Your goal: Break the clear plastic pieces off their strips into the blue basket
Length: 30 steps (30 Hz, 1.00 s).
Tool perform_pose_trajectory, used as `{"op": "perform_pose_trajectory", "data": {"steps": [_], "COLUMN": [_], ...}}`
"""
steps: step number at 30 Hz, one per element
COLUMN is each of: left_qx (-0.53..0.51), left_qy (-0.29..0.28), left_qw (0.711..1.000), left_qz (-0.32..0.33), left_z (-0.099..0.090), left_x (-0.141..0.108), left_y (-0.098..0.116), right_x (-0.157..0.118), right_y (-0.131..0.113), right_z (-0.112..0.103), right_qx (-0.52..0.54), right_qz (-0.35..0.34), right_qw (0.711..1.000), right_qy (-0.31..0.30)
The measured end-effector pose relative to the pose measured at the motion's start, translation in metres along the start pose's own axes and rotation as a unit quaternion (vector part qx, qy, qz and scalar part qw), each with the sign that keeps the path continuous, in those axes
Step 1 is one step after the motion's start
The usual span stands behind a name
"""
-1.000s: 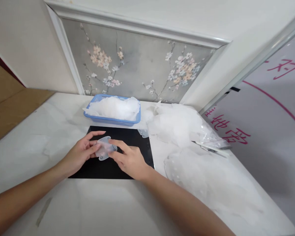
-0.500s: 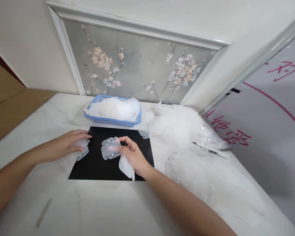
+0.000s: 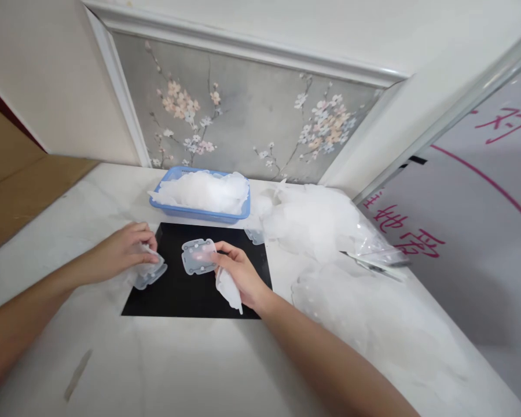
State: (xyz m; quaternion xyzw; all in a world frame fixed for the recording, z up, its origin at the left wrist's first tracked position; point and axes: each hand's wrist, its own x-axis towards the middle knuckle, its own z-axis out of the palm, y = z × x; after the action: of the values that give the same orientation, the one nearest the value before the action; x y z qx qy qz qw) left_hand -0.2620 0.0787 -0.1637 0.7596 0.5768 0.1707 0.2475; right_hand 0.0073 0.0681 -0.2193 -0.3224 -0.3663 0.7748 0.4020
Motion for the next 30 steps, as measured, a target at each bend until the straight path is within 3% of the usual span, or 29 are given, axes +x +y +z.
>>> {"op": "perform_pose_trajectory", "data": {"steps": [3,8,11,18,22,27,30], "left_qx": [-0.083,-0.051,-0.055,-0.086,-0.110,-0.227,-0.280], "left_qy": [-0.004,0.086,0.096,0.025,-0.013,-0.113,-0.122], "left_qw": [0.997,0.992,0.992,0.995,0.993,0.967,0.952], "left_qz": [-0.010,0.071,0.064,0.047,0.043,-0.003,0.001], "left_z": [0.020,0.048,0.055,0.062,0.056,0.042,0.040], "left_x": [-0.002,-0.007,-0.008,-0.009,-0.013,-0.017,-0.018], "left_y": [0.014,0.034,0.044,0.053,0.050,0.048,0.048], "right_x": [0.000,0.001,-0.001,-0.006,-0.005,-0.005,-0.005], "right_y": [0.001,0.004,0.007,0.011,0.013,0.012,0.012], "right_z": [-0.001,0.000,0.005,0.018,0.016,0.012,0.012], "right_qx": [0.009,0.006,-0.002,-0.035,-0.012,-0.003,-0.014], "right_qz": [-0.012,-0.016,-0.023,-0.041,-0.029,-0.027,-0.043], "right_qw": [1.000,1.000,1.000,0.998,0.999,1.000,0.999], "right_qy": [0.009,0.009,-0.007,-0.013,-0.005,-0.010,-0.007]}}
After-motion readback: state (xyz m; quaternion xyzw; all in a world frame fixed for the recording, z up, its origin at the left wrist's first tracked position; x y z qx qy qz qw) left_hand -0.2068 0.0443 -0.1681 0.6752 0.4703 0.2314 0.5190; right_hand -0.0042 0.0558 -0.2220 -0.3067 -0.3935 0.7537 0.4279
